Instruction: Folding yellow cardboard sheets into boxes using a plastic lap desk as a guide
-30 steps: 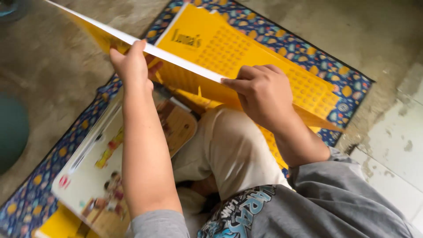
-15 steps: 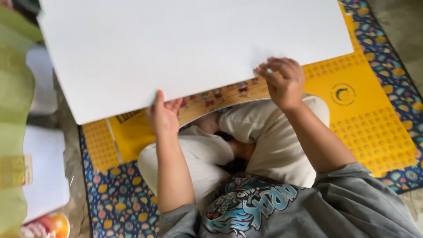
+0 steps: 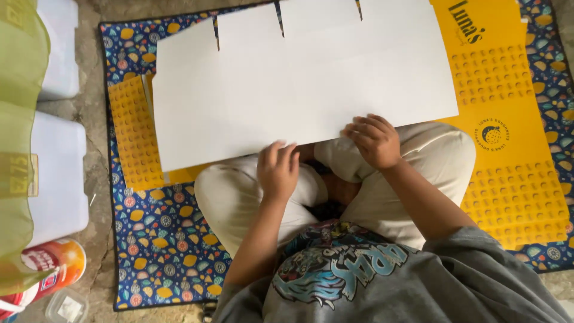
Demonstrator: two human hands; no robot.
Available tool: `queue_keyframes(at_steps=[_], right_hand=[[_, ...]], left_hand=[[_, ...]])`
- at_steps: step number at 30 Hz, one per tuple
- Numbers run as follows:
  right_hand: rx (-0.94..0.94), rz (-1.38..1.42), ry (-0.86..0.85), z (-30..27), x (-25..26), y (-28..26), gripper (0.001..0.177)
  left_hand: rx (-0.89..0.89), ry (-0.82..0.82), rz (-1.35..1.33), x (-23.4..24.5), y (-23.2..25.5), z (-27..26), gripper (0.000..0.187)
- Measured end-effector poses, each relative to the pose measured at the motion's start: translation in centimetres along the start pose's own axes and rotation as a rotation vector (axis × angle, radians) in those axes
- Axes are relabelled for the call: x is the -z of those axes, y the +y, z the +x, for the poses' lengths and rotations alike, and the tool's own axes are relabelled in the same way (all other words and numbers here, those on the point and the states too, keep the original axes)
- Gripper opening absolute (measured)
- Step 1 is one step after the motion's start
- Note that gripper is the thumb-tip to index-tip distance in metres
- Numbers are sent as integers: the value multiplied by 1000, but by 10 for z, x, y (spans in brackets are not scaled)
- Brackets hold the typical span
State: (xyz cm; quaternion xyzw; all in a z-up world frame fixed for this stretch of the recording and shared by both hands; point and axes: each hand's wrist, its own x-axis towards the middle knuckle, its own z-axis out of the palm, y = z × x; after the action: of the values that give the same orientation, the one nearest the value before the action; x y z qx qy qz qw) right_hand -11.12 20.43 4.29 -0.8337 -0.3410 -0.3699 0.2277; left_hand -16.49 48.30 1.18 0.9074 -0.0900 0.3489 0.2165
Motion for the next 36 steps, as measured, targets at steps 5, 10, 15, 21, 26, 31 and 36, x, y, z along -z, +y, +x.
queue_keyframes(at_steps=[5, 10, 15, 21, 26, 31, 36], right_hand=[[-13, 34, 47, 1, -11, -12, 14], [-61, 92, 67, -5, -3, 5, 9], [-44, 93, 59, -14, -8, 12, 5], [-196, -23, -233, 11, 0, 15, 5], [-530, 18, -614, 46, 5, 24, 12], [-700, 104, -786, 63, -7, 44, 20], [-472, -57, -629, 54, -6, 58, 52]], left_hand=[[-159, -102, 144, -32, 12, 14, 35], [-251, 15, 124, -35, -7, 23, 13], [-324, 19, -82, -23, -30, 25, 16], [-264, -264, -20, -13, -43, 43, 17], [35, -719, -69, 5, -34, 97, 13], [310, -981, -100, 15, -29, 132, 16], [377, -1068, -64, 35, -33, 151, 22]])
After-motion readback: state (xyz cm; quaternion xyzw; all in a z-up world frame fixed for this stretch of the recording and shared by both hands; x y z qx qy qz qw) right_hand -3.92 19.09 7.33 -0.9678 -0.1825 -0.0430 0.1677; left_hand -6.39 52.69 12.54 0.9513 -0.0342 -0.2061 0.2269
